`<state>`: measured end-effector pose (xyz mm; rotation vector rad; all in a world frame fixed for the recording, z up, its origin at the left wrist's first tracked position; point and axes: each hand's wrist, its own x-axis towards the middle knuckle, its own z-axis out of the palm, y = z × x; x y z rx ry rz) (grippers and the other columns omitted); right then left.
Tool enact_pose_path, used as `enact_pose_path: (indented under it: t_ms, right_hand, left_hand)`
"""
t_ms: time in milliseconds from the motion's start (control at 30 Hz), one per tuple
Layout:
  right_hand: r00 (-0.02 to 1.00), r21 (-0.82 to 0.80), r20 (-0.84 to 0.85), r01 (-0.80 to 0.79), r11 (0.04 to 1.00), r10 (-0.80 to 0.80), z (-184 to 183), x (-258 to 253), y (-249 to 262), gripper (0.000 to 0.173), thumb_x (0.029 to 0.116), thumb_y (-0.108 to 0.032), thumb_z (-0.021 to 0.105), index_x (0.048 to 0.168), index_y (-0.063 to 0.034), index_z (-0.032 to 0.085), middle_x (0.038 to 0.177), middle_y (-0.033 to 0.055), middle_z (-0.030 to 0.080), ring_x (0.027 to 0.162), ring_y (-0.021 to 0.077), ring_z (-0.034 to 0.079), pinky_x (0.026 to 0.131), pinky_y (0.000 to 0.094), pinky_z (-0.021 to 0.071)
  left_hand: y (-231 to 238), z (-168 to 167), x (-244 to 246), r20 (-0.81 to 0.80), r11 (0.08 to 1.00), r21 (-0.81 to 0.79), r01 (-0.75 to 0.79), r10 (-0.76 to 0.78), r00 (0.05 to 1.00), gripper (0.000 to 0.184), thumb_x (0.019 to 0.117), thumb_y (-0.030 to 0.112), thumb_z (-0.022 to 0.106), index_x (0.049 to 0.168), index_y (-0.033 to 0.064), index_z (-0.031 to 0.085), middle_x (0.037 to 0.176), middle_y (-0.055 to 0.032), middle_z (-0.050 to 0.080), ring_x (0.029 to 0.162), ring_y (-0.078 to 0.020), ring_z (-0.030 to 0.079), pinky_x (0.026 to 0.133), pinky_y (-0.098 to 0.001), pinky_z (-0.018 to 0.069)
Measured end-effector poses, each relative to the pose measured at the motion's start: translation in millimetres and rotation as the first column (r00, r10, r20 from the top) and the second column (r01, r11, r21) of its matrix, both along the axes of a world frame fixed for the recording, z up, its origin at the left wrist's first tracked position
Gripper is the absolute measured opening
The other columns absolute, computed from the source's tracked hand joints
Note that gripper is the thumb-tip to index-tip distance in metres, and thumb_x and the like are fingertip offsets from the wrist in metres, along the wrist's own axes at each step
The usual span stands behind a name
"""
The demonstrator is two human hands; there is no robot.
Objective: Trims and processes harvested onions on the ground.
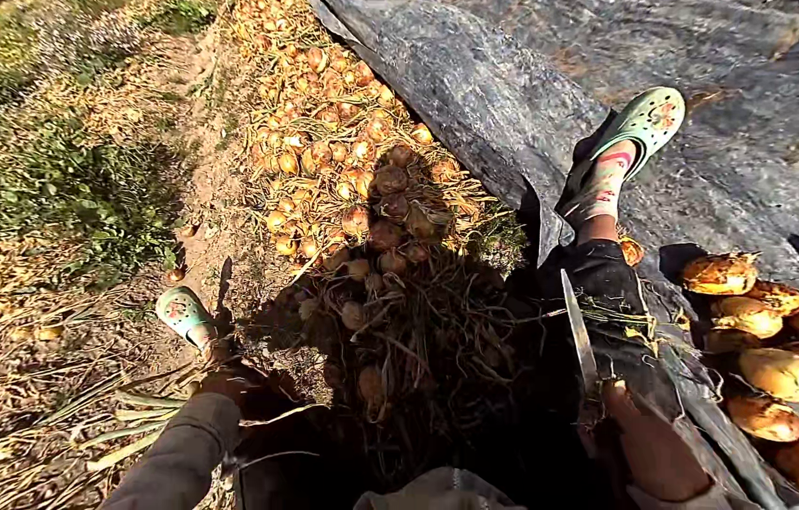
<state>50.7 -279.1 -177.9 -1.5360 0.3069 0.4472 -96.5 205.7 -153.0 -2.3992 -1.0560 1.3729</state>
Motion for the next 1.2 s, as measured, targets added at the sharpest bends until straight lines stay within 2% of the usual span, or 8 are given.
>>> enact_pose_path:
  t_ms: [167, 333, 500, 700, 867, 1000, 1100, 1200]
  right_hand:
    - [0.991, 0.030, 0.012, -0.133, 0.991, 0.133, -10, -2, 17, 0.033, 0.1067, -0.033, 0.033, 0.100, -0.0103, 0.057, 0.057, -0.0083, 0.056, 0.042, 0.0028, 0.051, 0.042, 0.0196, 0.0480]
    - [0.978, 0.115, -0.094, -0.174, 0.978, 0.185, -13, -22, 24, 0.025, 0.1033, -0.030, 0.041, 0.108, -0.0100, 0.055, 0.059, -0.0078, 0.056, 0.042, 0.0035, 0.052, 0.042, 0.0199, 0.0487]
    - [0.935, 0.144, -0.207, -0.262, 0.954, 0.288, -19, -34, 29, 0.022, 0.1042, -0.025, 0.042, 0.112, -0.0072, 0.053, 0.060, -0.0064, 0.054, 0.043, 0.0048, 0.051, 0.044, 0.0210, 0.0487]
    - [0.903, 0.170, -0.193, -0.354, 0.920, 0.383, -19, -33, 46, 0.024, 0.0996, -0.028, 0.050, 0.112, -0.0070, 0.054, 0.060, -0.0066, 0.054, 0.043, 0.0047, 0.051, 0.045, 0.0217, 0.0483]
    - [0.873, 0.149, -0.150, -0.444, 0.884, 0.464, -19, -31, 54, 0.052, 0.0830, -0.039, 0.071, 0.119, -0.0057, 0.054, 0.070, -0.0065, 0.060, 0.050, 0.0048, 0.055, 0.050, 0.0241, 0.0510]
    - [0.924, 0.198, -0.055, -0.360, 0.911, 0.378, -34, -31, 56, 0.087, 0.0619, -0.048, 0.090, 0.125, 0.0002, 0.056, 0.097, -0.0025, 0.070, 0.081, 0.0039, 0.067, 0.075, 0.0253, 0.0585]
    - [0.968, 0.367, -0.165, -0.120, 0.923, 0.191, -53, -37, 53, 0.058, 0.0870, -0.034, 0.070, 0.128, 0.0035, 0.052, 0.104, 0.0025, 0.071, 0.096, 0.0064, 0.068, 0.087, 0.0271, 0.0574]
    - [0.944, 0.305, -0.316, 0.004, 0.952, 0.097, -48, -34, 56, 0.031, 0.1067, -0.025, 0.047, 0.120, 0.0015, 0.057, 0.089, 0.0036, 0.069, 0.079, 0.0085, 0.067, 0.073, 0.0276, 0.0573]
  left_hand:
    - [-93, -18, 46, 0.135, 0.917, -0.341, 0.205, -0.168, 0.976, 0.048, 0.1091, 0.034, 0.047, 0.142, 0.0003, 0.056, 0.145, -0.0261, 0.055, 0.136, -0.0446, 0.052, 0.110, -0.0614, 0.0420]
    - [-149, -63, 55, 0.064, 0.831, -0.536, -0.152, 0.220, 0.973, 0.074, 0.1076, 0.057, 0.038, 0.132, -0.0098, 0.059, 0.137, -0.0331, 0.058, 0.133, -0.0452, 0.054, 0.113, -0.0601, 0.0397]
    - [-161, -83, 28, 0.254, 0.715, -0.644, -0.270, 0.533, 0.807, 0.052, 0.1113, 0.038, 0.042, 0.132, -0.0061, 0.061, 0.132, -0.0309, 0.062, 0.128, -0.0435, 0.058, 0.111, -0.0583, 0.0405]
    - [-180, -80, 5, 0.905, 0.909, -0.380, 0.170, 0.328, 0.271, 0.032, 0.1005, 0.016, 0.055, 0.093, -0.0102, 0.073, 0.095, -0.0246, 0.073, 0.100, -0.0417, 0.070, 0.096, -0.0560, 0.0510]
    - [-199, -70, 40, 0.974, 0.879, 0.079, 0.470, 0.033, -0.226, 0.027, 0.0909, 0.013, 0.054, 0.078, 0.0012, 0.074, 0.098, -0.0231, 0.075, 0.099, -0.0426, 0.071, 0.095, -0.0586, 0.0515]
    - [-234, -59, 65, 0.995, 0.666, 0.076, 0.742, -0.002, -0.100, 0.021, 0.0879, -0.002, 0.057, 0.103, -0.0011, 0.073, 0.095, -0.0178, 0.074, 0.094, -0.0363, 0.074, 0.093, -0.0541, 0.0574]
    - [-268, -56, 69, 0.993, 0.611, -0.048, 0.790, -0.057, 0.105, 0.031, 0.0813, -0.008, 0.066, 0.112, -0.0095, 0.070, 0.094, -0.0227, 0.074, 0.089, -0.0410, 0.075, 0.079, -0.0532, 0.0615]
    - [-278, -55, 74, 0.985, 0.557, -0.016, 0.830, -0.133, 0.109, 0.019, 0.0848, -0.005, 0.066, 0.103, -0.0070, 0.070, 0.088, -0.0200, 0.074, 0.082, -0.0379, 0.075, 0.074, -0.0495, 0.0620]
